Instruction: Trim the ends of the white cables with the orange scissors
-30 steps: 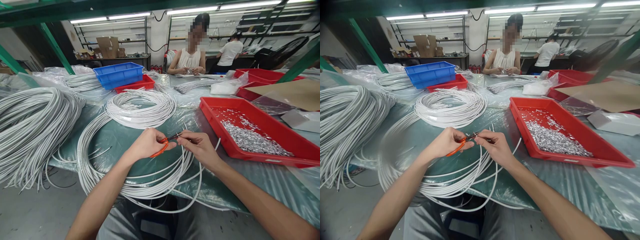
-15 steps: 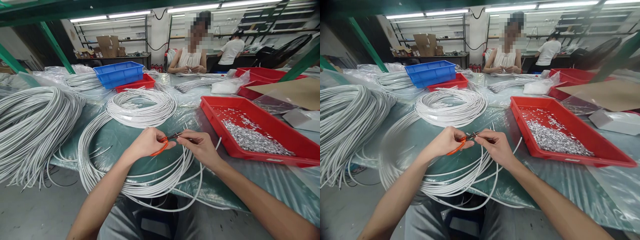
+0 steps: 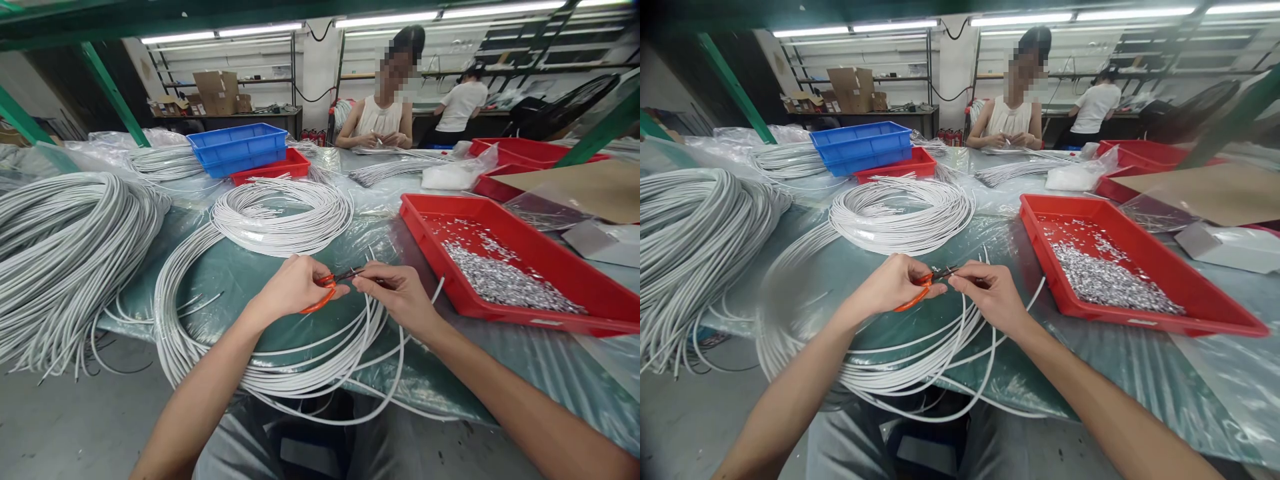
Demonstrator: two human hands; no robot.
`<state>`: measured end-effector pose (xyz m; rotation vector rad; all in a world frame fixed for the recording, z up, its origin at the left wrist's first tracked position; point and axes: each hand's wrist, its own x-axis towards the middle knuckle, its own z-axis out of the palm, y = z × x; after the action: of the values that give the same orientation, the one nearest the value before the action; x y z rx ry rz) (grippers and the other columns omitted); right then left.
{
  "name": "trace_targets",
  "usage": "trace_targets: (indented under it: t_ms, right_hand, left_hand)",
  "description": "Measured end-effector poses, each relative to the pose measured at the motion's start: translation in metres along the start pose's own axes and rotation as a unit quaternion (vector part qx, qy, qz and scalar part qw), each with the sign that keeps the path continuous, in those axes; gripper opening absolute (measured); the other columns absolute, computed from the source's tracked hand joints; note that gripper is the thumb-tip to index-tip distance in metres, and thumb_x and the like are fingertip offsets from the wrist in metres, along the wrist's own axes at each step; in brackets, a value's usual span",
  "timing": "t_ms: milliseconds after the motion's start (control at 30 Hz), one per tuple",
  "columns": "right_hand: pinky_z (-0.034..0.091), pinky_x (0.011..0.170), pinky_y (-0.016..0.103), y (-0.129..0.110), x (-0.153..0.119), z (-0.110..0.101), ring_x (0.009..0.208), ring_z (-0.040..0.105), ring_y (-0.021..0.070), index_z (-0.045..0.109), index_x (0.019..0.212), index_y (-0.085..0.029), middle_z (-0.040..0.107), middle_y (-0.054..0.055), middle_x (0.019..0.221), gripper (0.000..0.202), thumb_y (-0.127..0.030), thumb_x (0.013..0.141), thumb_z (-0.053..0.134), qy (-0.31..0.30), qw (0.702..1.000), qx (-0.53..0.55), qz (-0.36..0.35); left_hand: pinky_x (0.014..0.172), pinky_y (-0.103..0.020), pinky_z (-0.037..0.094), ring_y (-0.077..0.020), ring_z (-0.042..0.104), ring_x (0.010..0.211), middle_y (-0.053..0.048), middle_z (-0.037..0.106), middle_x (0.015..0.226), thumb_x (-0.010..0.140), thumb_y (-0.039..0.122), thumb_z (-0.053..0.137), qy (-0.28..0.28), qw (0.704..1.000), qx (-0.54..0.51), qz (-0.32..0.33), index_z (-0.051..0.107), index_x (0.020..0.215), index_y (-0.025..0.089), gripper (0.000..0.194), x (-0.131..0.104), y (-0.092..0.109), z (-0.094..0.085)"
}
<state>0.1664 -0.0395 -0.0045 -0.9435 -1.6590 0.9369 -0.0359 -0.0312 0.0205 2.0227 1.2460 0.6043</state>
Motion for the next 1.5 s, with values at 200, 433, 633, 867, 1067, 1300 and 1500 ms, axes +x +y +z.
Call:
trace_targets:
  t_ms: [200, 433, 633, 867, 1067, 1300, 1500]
  right_hand:
    - [0.037, 0.053, 0.03, -0.0028, -0.0016, 0.0014, 0.057, 0.048, 0.0146, 0.074, 0.066, -0.019, 0.057, 0.002, 0.059, 0.023, -0.04, 0.075, 0.077, 0.034, 0.999, -0.014, -0.004]
    - [0.035, 0.054, 0.029, -0.0056, -0.0007, 0.0, 0.056, 0.044, 0.0127, 0.071, 0.06, -0.018, 0.052, 0.0, 0.055, 0.025, -0.037, 0.074, 0.078, 0.033, 0.999, -0.011, 0.005]
    - [0.037, 0.054, 0.028, -0.0075, -0.0008, 0.0007, 0.055, 0.044, 0.0119, 0.062, 0.055, -0.018, 0.051, -0.001, 0.056, 0.035, -0.045, 0.071, 0.079, 0.034, 0.999, 0.003, 0.037]
    - [0.036, 0.053, 0.026, -0.0049, -0.0015, 0.0021, 0.055, 0.043, 0.0107, 0.061, 0.056, -0.018, 0.051, -0.002, 0.056, 0.033, -0.04, 0.07, 0.08, 0.032, 0.997, 0.044, 0.048]
    - [0.026, 0.045, 0.026, -0.0028, -0.0021, 0.0037, 0.048, 0.034, 0.0077, 0.067, 0.064, -0.017, 0.054, -0.001, 0.06, 0.028, -0.041, 0.076, 0.076, 0.012, 0.995, 0.074, 0.073]
    - [0.025, 0.044, 0.026, -0.004, -0.0034, 0.0036, 0.047, 0.034, 0.0082, 0.066, 0.064, -0.017, 0.05, -0.002, 0.055, 0.03, -0.043, 0.077, 0.073, 0.013, 0.994, 0.069, 0.084]
    - [0.033, 0.05, 0.026, -0.0062, -0.0036, 0.0052, 0.053, 0.042, 0.0101, 0.064, 0.063, -0.017, 0.054, -0.001, 0.059, 0.03, -0.04, 0.08, 0.071, -0.026, 0.997, 0.038, 0.058]
  left_hand:
    - [0.048, -0.025, 0.015, -0.0076, 0.021, 0.053, 0.004, 0.029, 0.053, 0.072, 0.058, 0.066, -0.004, 1.0, -0.021, 0.0, 0.041, 0.05, 0.016, 0.053, -0.0013, -0.0007, 0.0025]
    - [0.048, -0.024, 0.016, -0.0075, 0.02, 0.054, 0.004, 0.027, 0.054, 0.074, 0.057, 0.064, 0.0, 1.0, -0.018, 0.011, 0.036, 0.051, 0.016, 0.055, 0.0, -0.0004, 0.0062]
    - [0.048, -0.025, 0.016, -0.0069, 0.024, 0.051, 0.003, 0.036, 0.051, 0.074, 0.056, 0.064, -0.009, 0.999, -0.032, 0.002, 0.046, 0.05, 0.015, 0.051, -0.0009, -0.0002, 0.0073]
    - [0.049, -0.025, 0.017, -0.0073, 0.027, 0.052, 0.003, 0.039, 0.052, 0.075, 0.057, 0.063, -0.017, 0.999, -0.045, 0.008, 0.048, 0.053, 0.015, 0.049, -0.0006, -0.0002, 0.0091]
    - [0.049, -0.024, 0.016, -0.0071, 0.021, 0.056, 0.004, 0.026, 0.058, 0.075, 0.052, 0.065, 0.031, 0.999, -0.017, 0.012, 0.035, 0.054, 0.016, 0.051, 0.0006, -0.0001, 0.0077]
    - [0.05, -0.022, 0.022, -0.0064, 0.027, 0.056, 0.004, 0.034, 0.057, 0.076, 0.045, 0.068, 0.104, 0.988, -0.111, 0.019, 0.047, 0.059, 0.015, 0.04, 0.0013, 0.0016, 0.0056]
    - [0.056, -0.022, 0.039, -0.0084, 0.046, 0.058, -0.001, 0.058, 0.065, 0.076, 0.039, 0.071, 0.094, 0.964, -0.245, 0.046, 0.067, 0.077, 0.011, 0.028, 0.0013, 0.0073, 0.0075]
